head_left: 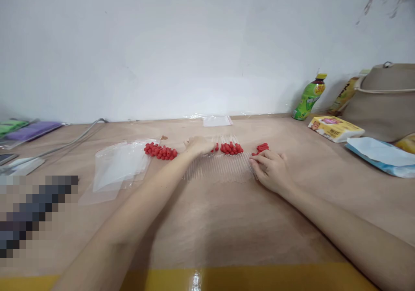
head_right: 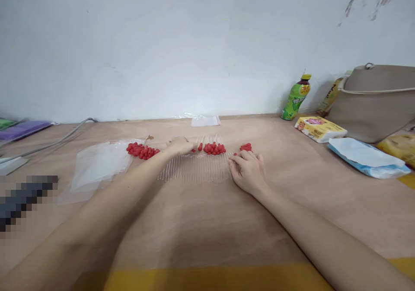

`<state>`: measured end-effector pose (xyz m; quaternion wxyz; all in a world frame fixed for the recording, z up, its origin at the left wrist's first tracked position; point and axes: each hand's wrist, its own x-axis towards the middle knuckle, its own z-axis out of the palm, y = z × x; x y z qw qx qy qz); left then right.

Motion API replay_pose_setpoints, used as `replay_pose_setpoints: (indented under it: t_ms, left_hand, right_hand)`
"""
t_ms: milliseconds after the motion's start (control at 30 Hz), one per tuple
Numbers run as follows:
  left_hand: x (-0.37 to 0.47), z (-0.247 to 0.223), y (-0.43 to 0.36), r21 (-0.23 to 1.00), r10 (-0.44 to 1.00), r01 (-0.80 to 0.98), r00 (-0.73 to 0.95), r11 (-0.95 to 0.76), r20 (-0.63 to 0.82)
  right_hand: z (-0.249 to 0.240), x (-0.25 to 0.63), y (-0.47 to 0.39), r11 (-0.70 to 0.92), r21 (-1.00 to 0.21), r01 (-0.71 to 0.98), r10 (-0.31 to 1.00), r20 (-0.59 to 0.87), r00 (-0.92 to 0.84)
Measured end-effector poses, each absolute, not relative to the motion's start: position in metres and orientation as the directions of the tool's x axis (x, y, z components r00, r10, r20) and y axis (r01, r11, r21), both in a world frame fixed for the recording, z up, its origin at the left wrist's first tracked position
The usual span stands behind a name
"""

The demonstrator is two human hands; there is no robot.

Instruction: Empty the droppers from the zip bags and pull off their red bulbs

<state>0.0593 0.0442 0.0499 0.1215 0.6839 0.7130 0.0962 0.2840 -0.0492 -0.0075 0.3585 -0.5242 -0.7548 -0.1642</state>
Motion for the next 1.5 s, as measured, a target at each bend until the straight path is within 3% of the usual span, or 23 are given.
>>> replay_pose_setpoints:
  t_ms: [200,400,433,533,600,700,867,1133,1367,1500]
  left_hand:
    - [0.040,0.053,0.042,0.321,0.998,0.945,-0.057,0.053,0.003]
    - [0.018,0.060,0.000,0.291,0.971,0.936,0.145,-0.196,0.189]
    - [0.012,0.060,-0.011,0.257,0.947,0.927,0.213,-0.274,0.242]
    - [-0.003,0.057,-0.044,-0.007,0.752,0.829,0.511,-0.560,0.416]
    - [-0.010,0.053,-0.062,-0.109,0.660,0.777,0.592,-0.620,0.462]
    - [-0.014,0.045,-0.079,-0.170,0.569,0.726,0.642,-0.666,0.514]
    - [-0.009,0.027,-0.086,-0.101,0.502,0.676,0.631,-0.730,0.592]
    - [-0.004,0.008,-0.085,0.076,0.500,0.612,0.561,-0.787,0.659]
    - [0.009,0.013,-0.077,-0.075,0.425,0.611,0.627,-0.788,0.653]
    - [0.013,0.009,-0.075,-0.093,0.382,0.572,0.650,-0.815,0.657]
  right_hand:
    - [-0.007,0.284,-0.050,0.394,-0.120,0.911,0.668,0.719,-0.194]
    - [-0.005,0.283,-0.051,0.447,-0.148,0.882,0.623,0.760,-0.187]
    - [-0.003,0.282,-0.052,0.472,-0.155,0.868,0.606,0.772,-0.192]
    - [0.003,0.272,-0.057,0.566,-0.132,0.814,0.556,0.790,-0.258]
    - [0.009,0.262,-0.064,0.617,-0.075,0.783,0.538,0.767,-0.350]
    - [0.016,0.247,-0.075,0.674,0.030,0.738,0.517,0.694,-0.500]
    - [0.015,0.231,-0.081,0.738,0.100,0.667,0.459,0.650,-0.606]
    - [0.004,0.225,-0.073,0.803,0.057,0.594,0.391,0.701,-0.597]
    - [-0.007,0.225,-0.068,0.881,-0.065,0.470,0.363,0.728,-0.581]
    - [-0.009,0.225,-0.067,0.901,-0.091,0.424,0.352,0.725,-0.592]
